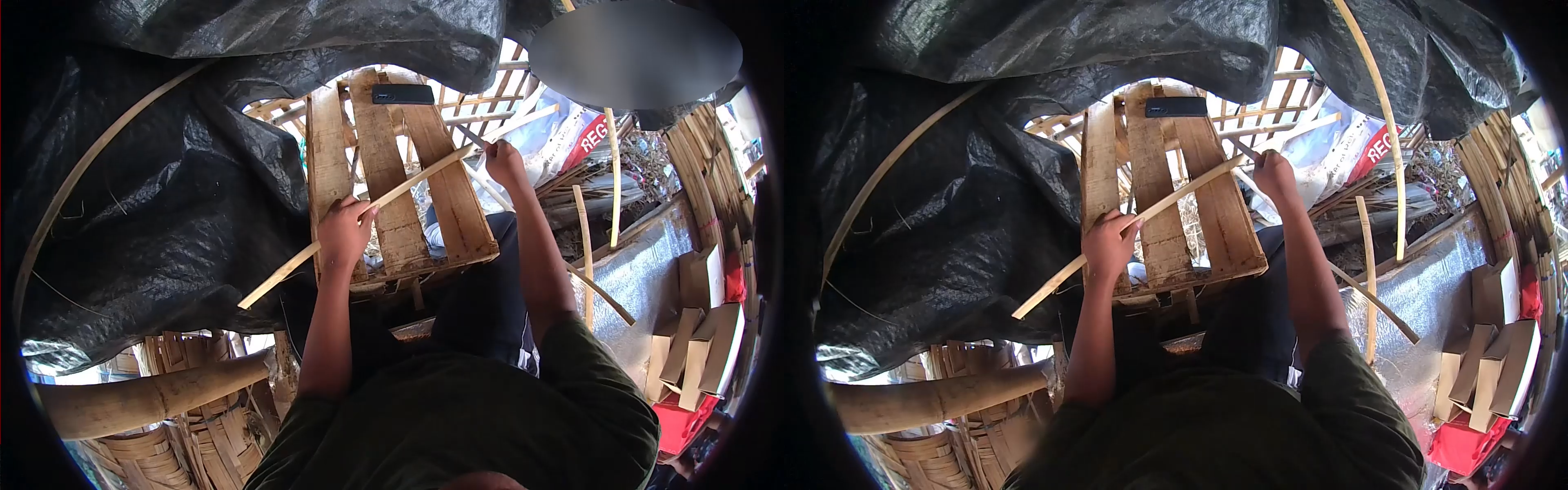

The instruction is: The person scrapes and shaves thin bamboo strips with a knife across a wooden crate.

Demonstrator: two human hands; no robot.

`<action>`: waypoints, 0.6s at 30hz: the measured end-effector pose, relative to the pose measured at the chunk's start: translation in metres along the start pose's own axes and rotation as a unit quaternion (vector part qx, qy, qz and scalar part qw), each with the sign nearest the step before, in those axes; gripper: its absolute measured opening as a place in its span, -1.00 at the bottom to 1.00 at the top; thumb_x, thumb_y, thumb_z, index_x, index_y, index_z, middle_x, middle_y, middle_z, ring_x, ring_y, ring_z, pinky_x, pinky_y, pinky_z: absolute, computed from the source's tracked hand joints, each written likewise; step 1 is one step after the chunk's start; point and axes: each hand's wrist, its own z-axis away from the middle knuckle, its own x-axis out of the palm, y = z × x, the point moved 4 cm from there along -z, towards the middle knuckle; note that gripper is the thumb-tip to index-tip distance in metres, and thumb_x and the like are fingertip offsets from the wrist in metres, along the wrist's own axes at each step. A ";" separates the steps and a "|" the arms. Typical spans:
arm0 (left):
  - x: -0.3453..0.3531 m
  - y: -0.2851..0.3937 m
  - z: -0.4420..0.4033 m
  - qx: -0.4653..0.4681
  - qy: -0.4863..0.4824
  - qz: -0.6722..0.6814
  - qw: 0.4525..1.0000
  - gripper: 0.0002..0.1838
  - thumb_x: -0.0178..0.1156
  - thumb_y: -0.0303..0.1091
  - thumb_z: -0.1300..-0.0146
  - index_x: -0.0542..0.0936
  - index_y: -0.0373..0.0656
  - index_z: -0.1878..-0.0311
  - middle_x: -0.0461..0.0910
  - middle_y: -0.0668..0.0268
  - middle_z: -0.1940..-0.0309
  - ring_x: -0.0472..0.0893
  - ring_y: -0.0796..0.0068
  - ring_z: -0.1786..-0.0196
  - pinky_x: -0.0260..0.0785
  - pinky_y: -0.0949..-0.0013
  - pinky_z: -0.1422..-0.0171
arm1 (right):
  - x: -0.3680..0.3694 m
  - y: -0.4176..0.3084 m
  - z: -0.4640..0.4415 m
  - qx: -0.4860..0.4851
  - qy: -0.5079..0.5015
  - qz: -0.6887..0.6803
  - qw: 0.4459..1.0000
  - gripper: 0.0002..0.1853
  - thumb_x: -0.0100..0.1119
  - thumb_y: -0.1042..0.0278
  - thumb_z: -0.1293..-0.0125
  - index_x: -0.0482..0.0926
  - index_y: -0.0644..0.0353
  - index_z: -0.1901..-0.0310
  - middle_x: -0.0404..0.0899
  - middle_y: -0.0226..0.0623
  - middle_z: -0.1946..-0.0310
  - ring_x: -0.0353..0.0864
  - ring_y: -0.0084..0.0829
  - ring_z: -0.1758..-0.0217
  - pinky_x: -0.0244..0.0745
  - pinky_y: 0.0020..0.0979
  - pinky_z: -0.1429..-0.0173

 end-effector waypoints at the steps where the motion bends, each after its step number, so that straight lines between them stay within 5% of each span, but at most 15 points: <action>1: 0.002 -0.002 0.000 -0.001 -0.003 0.002 1.000 -0.82 0.38 -0.12 -0.18 0.76 0.06 0.22 0.60 0.34 0.41 0.64 0.18 0.33 0.43 0.20 0.28 | 0.002 0.007 -0.002 0.023 -0.027 0.068 0.997 -0.71 0.07 0.25 -0.42 0.56 0.28 0.38 0.64 0.12 0.47 0.66 0.16 0.31 0.53 -0.02 0.22; 4: 0.003 -0.002 0.001 -0.033 -0.031 -0.014 0.999 -0.82 0.40 -0.12 -0.17 0.76 0.05 0.23 0.57 0.33 0.45 0.63 0.20 0.37 0.41 0.20 0.32 | 0.013 0.021 0.000 0.110 -0.057 0.027 0.992 -0.55 0.01 0.13 -0.46 0.58 0.29 0.50 0.62 0.20 0.47 0.66 0.19 0.30 0.53 0.00 0.20; 10: 0.003 -0.002 -0.001 -0.010 -0.010 -0.020 1.000 -0.81 0.38 -0.10 -0.19 0.76 0.04 0.24 0.55 0.32 0.46 0.62 0.18 0.37 0.40 0.20 0.32 | 0.047 0.033 0.010 -0.055 -0.045 0.054 0.996 -0.53 0.03 0.05 -0.47 0.59 0.28 0.46 0.61 0.18 0.49 0.63 0.24 0.33 0.53 0.07 0.29; 13: 0.000 0.000 -0.002 -0.021 -0.029 -0.023 0.999 -0.82 0.35 -0.09 -0.22 0.76 0.07 0.23 0.59 0.37 0.41 0.65 0.23 0.30 0.46 0.19 0.27 | 0.018 0.049 -0.013 0.142 -0.086 0.102 0.981 -0.51 -0.06 0.05 -0.51 0.61 0.25 0.47 0.64 0.11 0.51 0.68 0.07 0.42 0.55 -0.03 0.37; 14: -0.002 0.002 -0.005 -0.021 -0.028 -0.022 0.999 -0.82 0.35 -0.09 -0.22 0.76 0.07 0.23 0.59 0.37 0.41 0.65 0.23 0.30 0.46 0.19 0.27 | 0.024 0.045 -0.009 0.141 -0.086 0.103 0.981 -0.51 -0.06 0.05 -0.51 0.61 0.25 0.47 0.64 0.11 0.51 0.68 0.07 0.42 0.55 -0.03 0.37; 16: -0.001 0.001 -0.004 -0.050 -0.059 -0.044 0.996 -0.83 0.34 -0.09 -0.23 0.76 0.08 0.24 0.59 0.37 0.41 0.64 0.23 0.32 0.45 0.20 0.28 | 0.042 0.007 0.016 -0.213 -0.052 0.183 0.958 -0.52 -0.09 0.08 -0.52 0.62 0.25 0.44 0.65 0.11 0.47 0.69 0.05 0.38 0.57 -0.04 0.33; 17: 0.000 0.001 -0.003 -0.052 -0.061 -0.042 0.996 -0.83 0.34 -0.09 -0.23 0.76 0.08 0.24 0.59 0.37 0.41 0.64 0.23 0.32 0.45 0.20 0.28 | 0.039 -0.002 0.018 -0.016 -0.119 0.124 0.985 -0.54 -0.21 0.08 -0.57 0.62 0.22 0.27 0.69 0.02 0.36 0.71 -0.02 0.15 0.61 -0.03 0.16; 18: 0.000 0.001 -0.002 -0.052 -0.062 -0.051 0.995 -0.83 0.34 -0.09 -0.23 0.76 0.08 0.24 0.59 0.37 0.42 0.64 0.24 0.32 0.45 0.20 0.28 | 0.038 0.009 0.013 -0.014 -0.119 0.125 0.985 -0.54 -0.21 0.08 -0.57 0.62 0.22 0.27 0.69 0.02 0.36 0.71 -0.02 0.15 0.61 -0.03 0.16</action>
